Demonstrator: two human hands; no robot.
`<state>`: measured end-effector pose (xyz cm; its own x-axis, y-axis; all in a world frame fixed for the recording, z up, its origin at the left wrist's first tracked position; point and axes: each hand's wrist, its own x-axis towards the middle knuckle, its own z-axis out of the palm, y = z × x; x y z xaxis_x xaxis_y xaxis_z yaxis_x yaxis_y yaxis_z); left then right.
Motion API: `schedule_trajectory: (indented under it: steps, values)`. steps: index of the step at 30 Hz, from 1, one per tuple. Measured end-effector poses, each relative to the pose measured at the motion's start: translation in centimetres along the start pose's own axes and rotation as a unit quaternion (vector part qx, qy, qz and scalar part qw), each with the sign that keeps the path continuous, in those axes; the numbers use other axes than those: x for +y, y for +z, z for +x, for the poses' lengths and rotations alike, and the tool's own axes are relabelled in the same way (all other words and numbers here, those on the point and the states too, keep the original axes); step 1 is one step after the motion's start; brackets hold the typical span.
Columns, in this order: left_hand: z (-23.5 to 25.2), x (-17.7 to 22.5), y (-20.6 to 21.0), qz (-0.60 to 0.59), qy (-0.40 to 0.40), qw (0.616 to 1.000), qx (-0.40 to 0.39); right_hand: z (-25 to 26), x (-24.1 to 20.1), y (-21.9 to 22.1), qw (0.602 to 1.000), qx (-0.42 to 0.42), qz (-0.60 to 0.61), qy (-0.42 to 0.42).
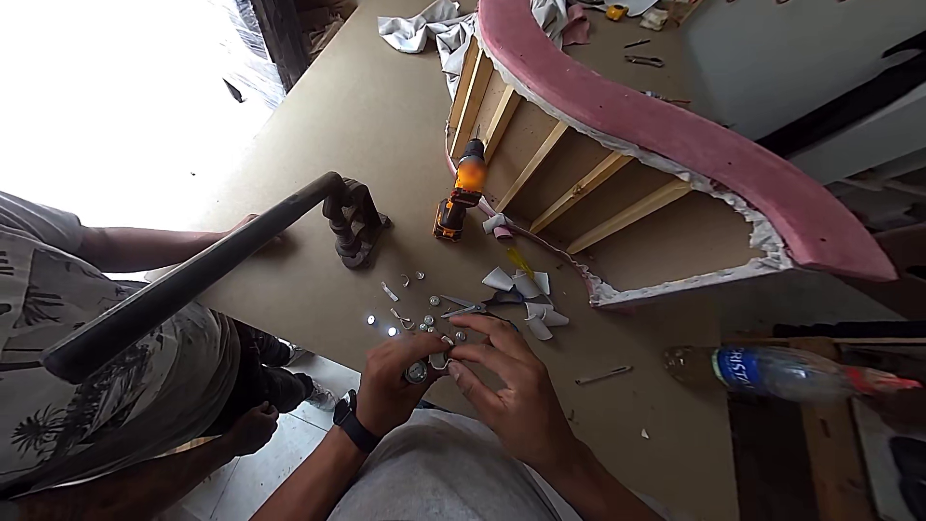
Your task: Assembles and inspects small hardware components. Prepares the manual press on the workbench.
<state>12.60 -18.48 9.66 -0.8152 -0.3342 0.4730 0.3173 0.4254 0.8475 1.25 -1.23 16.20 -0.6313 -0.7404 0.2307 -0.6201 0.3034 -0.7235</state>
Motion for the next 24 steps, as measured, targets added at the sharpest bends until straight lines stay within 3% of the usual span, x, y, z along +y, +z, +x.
schedule_trajectory:
  steps: [4,11,14,18,20,24]
  values:
    - [0.0,0.1,0.0,0.033,0.005,0.999,-0.004,0.1,-0.2,0.6,0.997,-0.013,0.004,0.073]
    - [-0.1,0.1,0.2,0.04,0.022,0.999,-0.014,0.2,-0.7,0.6,0.977,-0.013,0.155,0.147]
    - [0.1,0.1,0.4,0.025,0.015,1.0,-0.005,-0.4,-0.7,0.0,0.965,0.057,0.23,0.111]
    - [0.2,0.1,0.1,0.005,-0.007,1.0,0.009,-1.2,0.0,-1.7,0.979,0.088,0.184,-0.018]
    - [-0.1,0.2,0.0,0.0,-0.022,1.0,0.006,-1.3,0.4,-1.5,0.981,0.084,0.168,-0.039]
    - [0.1,0.5,0.7,-0.042,-0.052,0.998,-0.006,0.1,1.1,-0.7,0.974,0.166,0.101,-0.113]
